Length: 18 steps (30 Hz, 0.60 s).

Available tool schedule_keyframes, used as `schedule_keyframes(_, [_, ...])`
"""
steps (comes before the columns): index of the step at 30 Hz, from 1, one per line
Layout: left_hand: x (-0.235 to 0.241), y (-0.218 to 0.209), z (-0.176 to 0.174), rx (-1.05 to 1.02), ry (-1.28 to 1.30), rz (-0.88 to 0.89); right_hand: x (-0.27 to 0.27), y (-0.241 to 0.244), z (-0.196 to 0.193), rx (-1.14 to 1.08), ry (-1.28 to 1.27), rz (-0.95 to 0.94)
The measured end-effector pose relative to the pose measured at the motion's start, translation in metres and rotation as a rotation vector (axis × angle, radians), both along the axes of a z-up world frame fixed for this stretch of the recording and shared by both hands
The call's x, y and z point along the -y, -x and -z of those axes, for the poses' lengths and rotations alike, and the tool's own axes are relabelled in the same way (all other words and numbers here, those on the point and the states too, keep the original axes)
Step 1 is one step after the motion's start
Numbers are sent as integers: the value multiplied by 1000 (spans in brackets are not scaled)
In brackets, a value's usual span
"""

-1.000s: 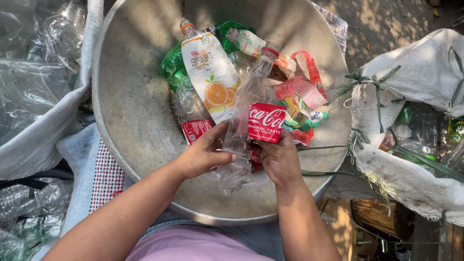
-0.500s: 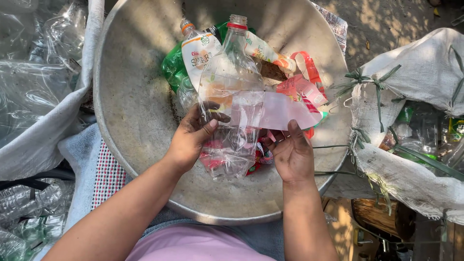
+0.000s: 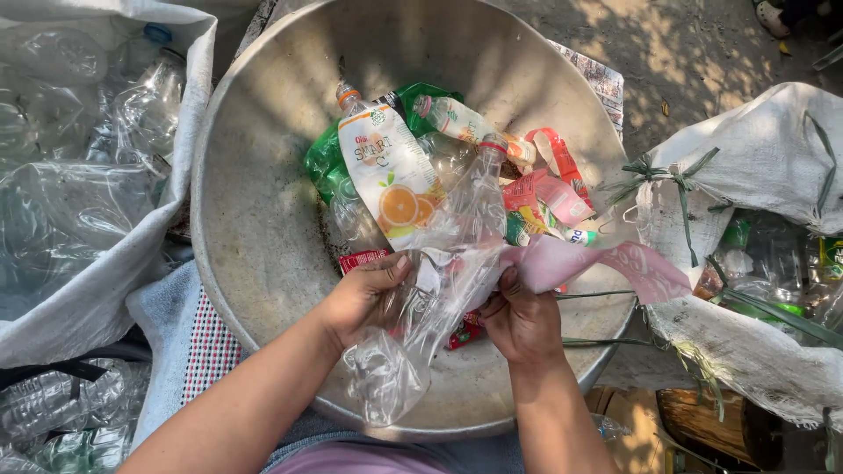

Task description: Removing labels from plastic bottles using scissors and sorting them into containers for recycling

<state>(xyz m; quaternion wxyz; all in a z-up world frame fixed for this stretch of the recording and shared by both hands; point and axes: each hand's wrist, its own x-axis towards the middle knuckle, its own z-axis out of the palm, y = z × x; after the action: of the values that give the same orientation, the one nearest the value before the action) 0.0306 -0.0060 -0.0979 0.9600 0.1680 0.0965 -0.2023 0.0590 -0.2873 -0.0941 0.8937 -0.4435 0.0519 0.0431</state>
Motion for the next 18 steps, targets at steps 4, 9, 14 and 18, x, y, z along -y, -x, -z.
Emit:
schedule_keyframes(4, [-24, -1, -7, -47, 128, 25, -20, -6, -74, 51, -82, 25])
schedule_keyframes(9, [-57, -7, -47, 351, 698, 157, 17, -18, -94, -75, -125, 574])
schedule_keyframes(14, [-47, -10, -16, 405, 722, -34, -36, 3, -140, -14, 142, 165])
schedule_keyframes(18, [-56, -12, -10, 122, 452, -120, -65, 13, -123, -16, 1067, -478])
